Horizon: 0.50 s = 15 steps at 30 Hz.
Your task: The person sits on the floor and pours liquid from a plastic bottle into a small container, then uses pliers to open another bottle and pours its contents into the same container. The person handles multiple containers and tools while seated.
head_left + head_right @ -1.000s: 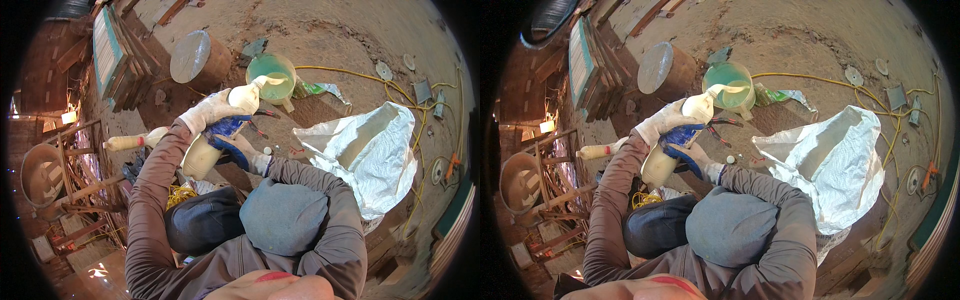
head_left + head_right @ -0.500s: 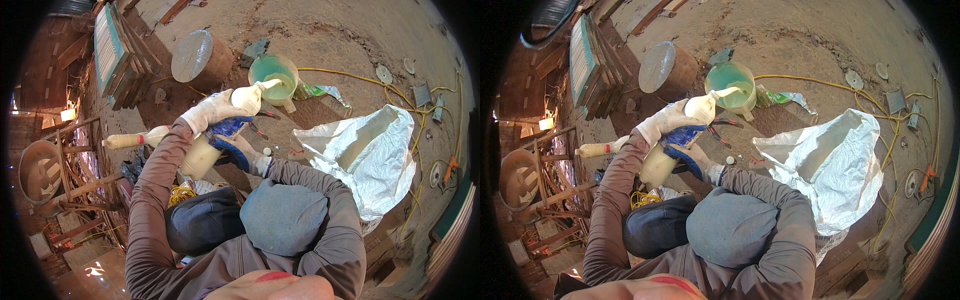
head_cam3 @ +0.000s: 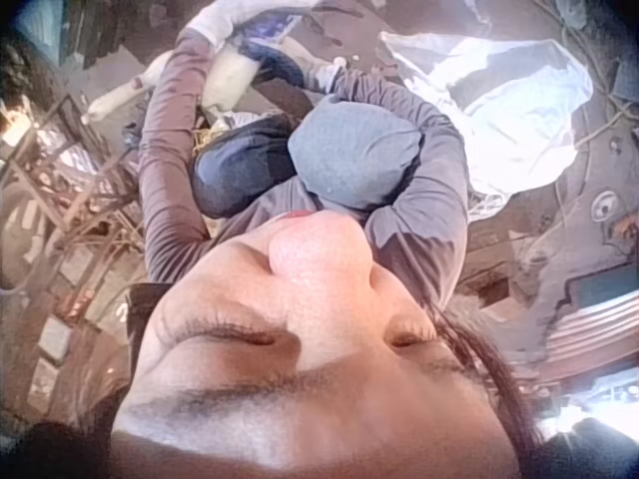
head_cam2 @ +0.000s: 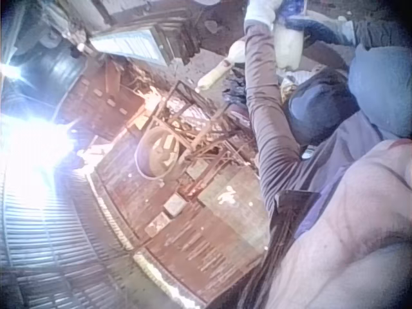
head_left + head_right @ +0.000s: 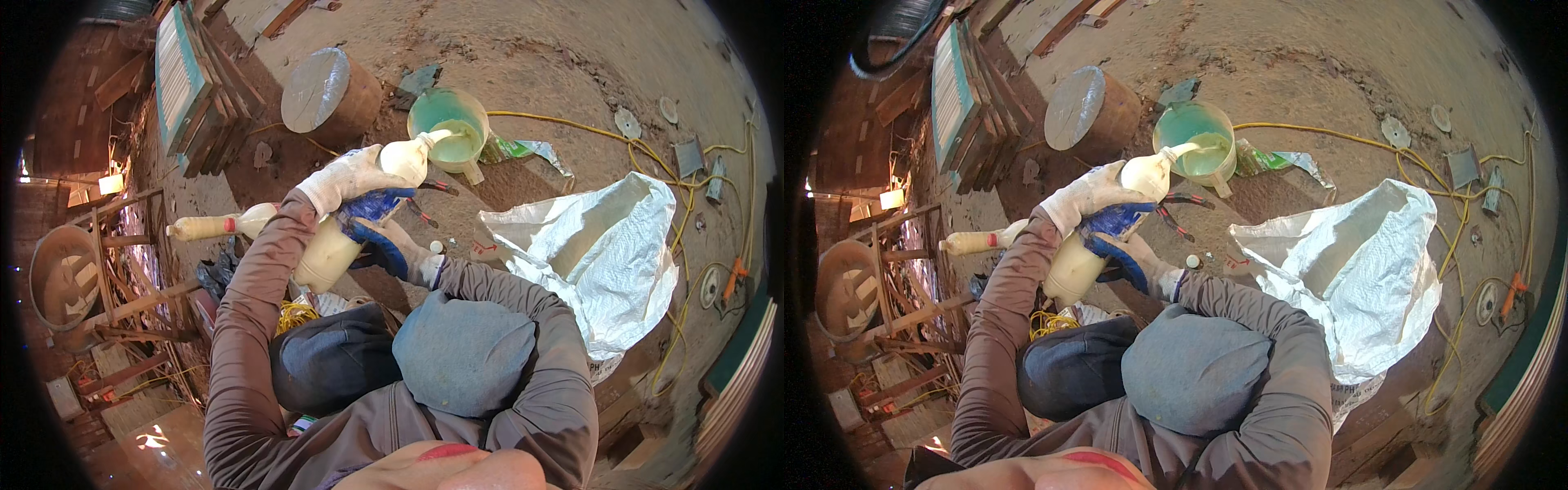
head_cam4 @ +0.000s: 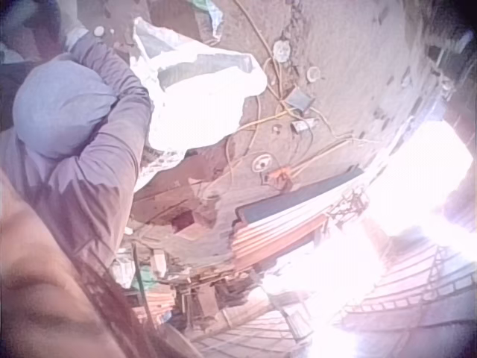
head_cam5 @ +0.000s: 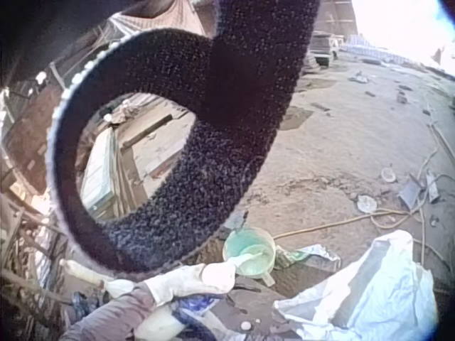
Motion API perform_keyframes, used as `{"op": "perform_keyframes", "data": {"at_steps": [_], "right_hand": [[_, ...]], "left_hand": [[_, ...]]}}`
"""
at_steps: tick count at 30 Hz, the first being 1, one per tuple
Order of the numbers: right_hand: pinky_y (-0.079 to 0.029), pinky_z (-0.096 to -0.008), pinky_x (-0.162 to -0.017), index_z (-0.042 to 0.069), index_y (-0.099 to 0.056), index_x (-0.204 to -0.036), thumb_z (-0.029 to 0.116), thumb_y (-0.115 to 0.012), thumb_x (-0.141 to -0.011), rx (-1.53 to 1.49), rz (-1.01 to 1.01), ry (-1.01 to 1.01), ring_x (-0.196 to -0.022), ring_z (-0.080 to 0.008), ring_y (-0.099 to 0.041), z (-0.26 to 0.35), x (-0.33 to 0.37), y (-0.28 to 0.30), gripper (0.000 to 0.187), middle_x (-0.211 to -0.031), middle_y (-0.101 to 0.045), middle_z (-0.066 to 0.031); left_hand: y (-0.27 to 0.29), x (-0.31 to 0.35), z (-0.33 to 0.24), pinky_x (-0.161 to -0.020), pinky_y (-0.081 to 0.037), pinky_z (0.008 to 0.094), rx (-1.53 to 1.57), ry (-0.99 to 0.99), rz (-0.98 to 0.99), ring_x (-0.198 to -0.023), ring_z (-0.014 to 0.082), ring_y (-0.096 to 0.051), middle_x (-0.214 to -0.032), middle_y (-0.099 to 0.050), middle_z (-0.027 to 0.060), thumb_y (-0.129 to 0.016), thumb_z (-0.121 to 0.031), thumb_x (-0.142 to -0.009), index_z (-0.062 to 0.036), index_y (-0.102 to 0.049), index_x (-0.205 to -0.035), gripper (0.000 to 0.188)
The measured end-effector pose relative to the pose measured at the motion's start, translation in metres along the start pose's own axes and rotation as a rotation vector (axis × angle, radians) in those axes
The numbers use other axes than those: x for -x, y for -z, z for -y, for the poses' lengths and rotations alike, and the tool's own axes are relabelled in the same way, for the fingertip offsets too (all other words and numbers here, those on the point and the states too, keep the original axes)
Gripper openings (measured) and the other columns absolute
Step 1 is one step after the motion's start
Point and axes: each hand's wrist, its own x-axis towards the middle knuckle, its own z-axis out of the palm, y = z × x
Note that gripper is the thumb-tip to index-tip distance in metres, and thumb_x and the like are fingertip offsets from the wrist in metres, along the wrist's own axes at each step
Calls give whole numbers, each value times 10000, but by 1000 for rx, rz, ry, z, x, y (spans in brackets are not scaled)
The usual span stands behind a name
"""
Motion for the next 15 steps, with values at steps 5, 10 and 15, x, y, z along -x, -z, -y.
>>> {"op": "perform_keyframes", "data": {"at_steps": [5,10,15], "right_hand": [[-595,-402,-789,103,-543,-1247,404,-666,-912,-7,13,8,-959,-232,-666,-4,-4,4,467,-1110,-640,-82],[-598,-393,-790,108,-522,-1266,403,-657,-918,-13,32,26,-973,-224,-666,-7,-5,5,476,-1133,-628,-79],[-596,-392,-798,115,-510,-1278,406,-646,-925,7,72,34,-982,-222,-665,-6,-5,7,477,-1149,-619,-76]], "left_hand": [[0,2,-2,-925,-491,375,2,10,-9,-1069,312,-641,-1142,-659,221,-779,-562,-697,46,-571,-1213,823],[1,4,-2,-919,-491,375,-8,22,-13,-1061,310,-643,-1139,-659,222,-779,-564,-693,51,-574,-1204,825],[0,3,0,-917,-492,371,-16,19,-11,-1058,309,-645,-1128,-662,220,-776,-561,-694,49,-578,-1195,813]]}}
